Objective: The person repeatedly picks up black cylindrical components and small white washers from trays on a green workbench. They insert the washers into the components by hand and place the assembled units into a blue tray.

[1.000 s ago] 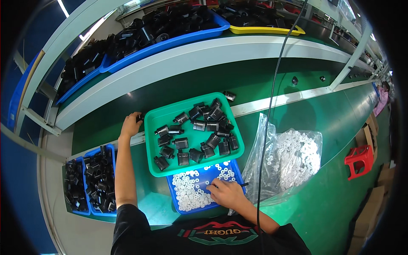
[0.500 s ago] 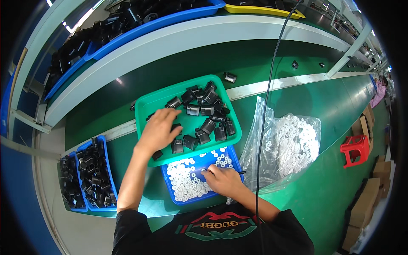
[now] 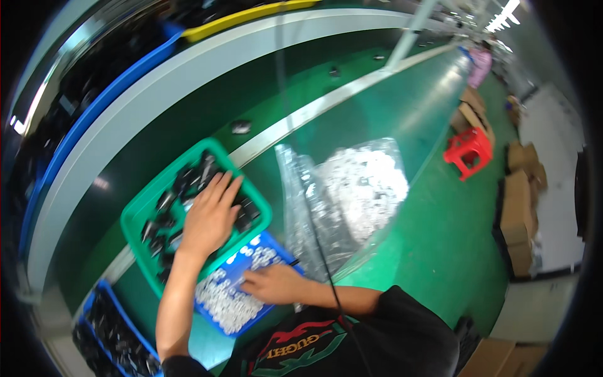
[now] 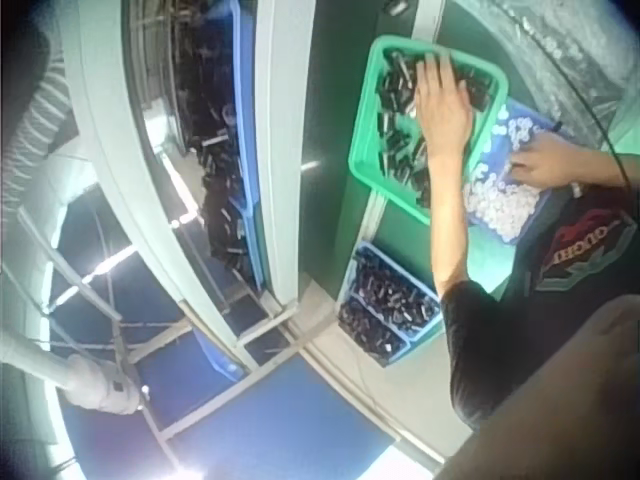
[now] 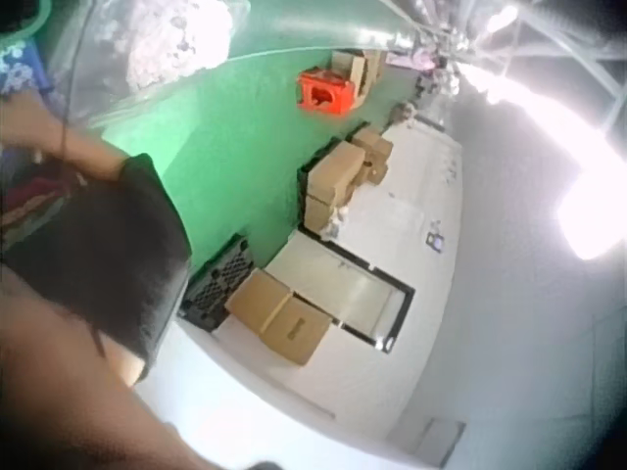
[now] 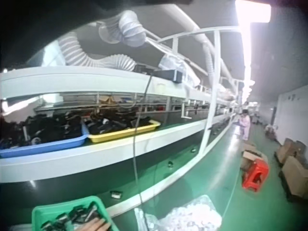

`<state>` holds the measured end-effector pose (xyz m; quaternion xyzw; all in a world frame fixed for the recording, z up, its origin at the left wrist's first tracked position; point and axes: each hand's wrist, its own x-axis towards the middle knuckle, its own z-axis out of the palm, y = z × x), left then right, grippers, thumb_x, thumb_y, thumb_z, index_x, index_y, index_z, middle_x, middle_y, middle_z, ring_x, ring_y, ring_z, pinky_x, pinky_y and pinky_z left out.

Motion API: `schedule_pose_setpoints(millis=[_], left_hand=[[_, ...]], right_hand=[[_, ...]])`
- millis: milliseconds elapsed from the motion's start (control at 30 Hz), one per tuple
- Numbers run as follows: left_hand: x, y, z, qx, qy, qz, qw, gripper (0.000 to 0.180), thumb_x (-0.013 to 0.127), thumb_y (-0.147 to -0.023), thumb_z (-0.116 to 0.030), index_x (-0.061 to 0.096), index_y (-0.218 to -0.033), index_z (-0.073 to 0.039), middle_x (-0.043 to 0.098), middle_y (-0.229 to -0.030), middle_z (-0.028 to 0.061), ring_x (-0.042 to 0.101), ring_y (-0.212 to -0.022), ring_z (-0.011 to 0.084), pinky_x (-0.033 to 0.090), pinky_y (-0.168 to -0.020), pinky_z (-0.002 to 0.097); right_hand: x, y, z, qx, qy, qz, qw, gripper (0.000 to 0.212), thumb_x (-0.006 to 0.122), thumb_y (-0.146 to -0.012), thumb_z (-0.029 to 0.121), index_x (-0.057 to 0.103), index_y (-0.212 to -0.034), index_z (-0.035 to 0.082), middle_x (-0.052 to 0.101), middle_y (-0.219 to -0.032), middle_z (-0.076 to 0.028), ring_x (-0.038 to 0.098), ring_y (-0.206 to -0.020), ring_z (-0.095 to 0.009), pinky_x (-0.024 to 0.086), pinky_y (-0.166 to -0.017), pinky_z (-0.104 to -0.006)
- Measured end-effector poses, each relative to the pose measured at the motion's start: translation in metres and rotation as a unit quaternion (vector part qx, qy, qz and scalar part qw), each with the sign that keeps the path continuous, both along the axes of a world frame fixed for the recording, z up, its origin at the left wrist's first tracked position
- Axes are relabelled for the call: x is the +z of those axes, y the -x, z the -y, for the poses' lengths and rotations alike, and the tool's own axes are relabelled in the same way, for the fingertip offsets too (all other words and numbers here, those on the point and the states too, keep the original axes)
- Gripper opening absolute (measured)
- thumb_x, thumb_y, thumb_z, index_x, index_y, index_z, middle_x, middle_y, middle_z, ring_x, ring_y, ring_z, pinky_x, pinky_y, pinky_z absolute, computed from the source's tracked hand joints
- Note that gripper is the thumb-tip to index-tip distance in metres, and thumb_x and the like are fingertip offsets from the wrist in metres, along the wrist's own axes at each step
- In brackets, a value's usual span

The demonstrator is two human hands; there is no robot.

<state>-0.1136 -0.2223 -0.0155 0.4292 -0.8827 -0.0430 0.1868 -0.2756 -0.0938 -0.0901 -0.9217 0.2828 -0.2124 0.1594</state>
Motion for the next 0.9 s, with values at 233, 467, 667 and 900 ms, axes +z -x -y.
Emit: schedule_pose_setpoints(millis=[233,467,667,900], left_hand=[[-0.002,-0.021,0.004,0.042,-0.022,-0.009,0.999,0.034,0.07,-0.081,-0.007,0.063,-0.114,-0.003,0.055,-0.103,0.0133,0.056,-0.093,0.0332,0.048,-0.083,0.0435],[0.026,-0.039,-0.046,0.14,-0.057,-0.231,0.961,0.022,0.067,-0.085,-0.002,0.063,-0.107,0.002,0.064,-0.105,0.0127,0.062,-0.095,0.0248,0.049,-0.083,0.0357],[0.012,-0.07,-0.142,0.125,-0.272,-0.696,0.653,0.05,0.07,-0.081,-0.008,0.052,-0.124,0.008,0.062,-0.107,0.0109,0.063,-0.091,0.0197,0.055,-0.072,0.0266],[-0.016,-0.058,-0.187,0.089,-0.331,-0.776,0.53,0.039,0.071,-0.075,-0.012,0.057,-0.108,0.005,0.058,-0.1,0.015,0.061,-0.095,0.0304,0.052,-0.083,0.0392]], right_hand=[[0.001,0.001,-0.002,-0.05,-0.023,0.03,0.998,0.01,0.057,-0.082,0.015,0.058,-0.09,0.009,0.051,-0.089,-0.01,0.061,-0.052,-0.022,0.049,-0.044,-0.0378],[-0.005,0.0,-0.004,-0.067,-0.014,0.032,0.997,0.012,0.06,-0.081,0.016,0.06,-0.09,0.008,0.052,-0.086,-0.009,0.061,-0.052,-0.022,0.049,-0.044,-0.0381],[0.005,-0.005,0.005,-0.025,-0.035,0.093,0.995,0.021,0.068,-0.077,0.018,0.062,-0.096,0.01,0.054,-0.086,-0.007,0.061,-0.053,-0.022,0.048,-0.044,-0.0367],[0.054,-0.031,0.024,0.0,-0.178,0.289,0.941,0.023,0.073,-0.079,0.003,0.067,-0.1,0.009,0.062,-0.084,-0.006,0.063,-0.066,-0.021,0.05,-0.053,-0.0309]])
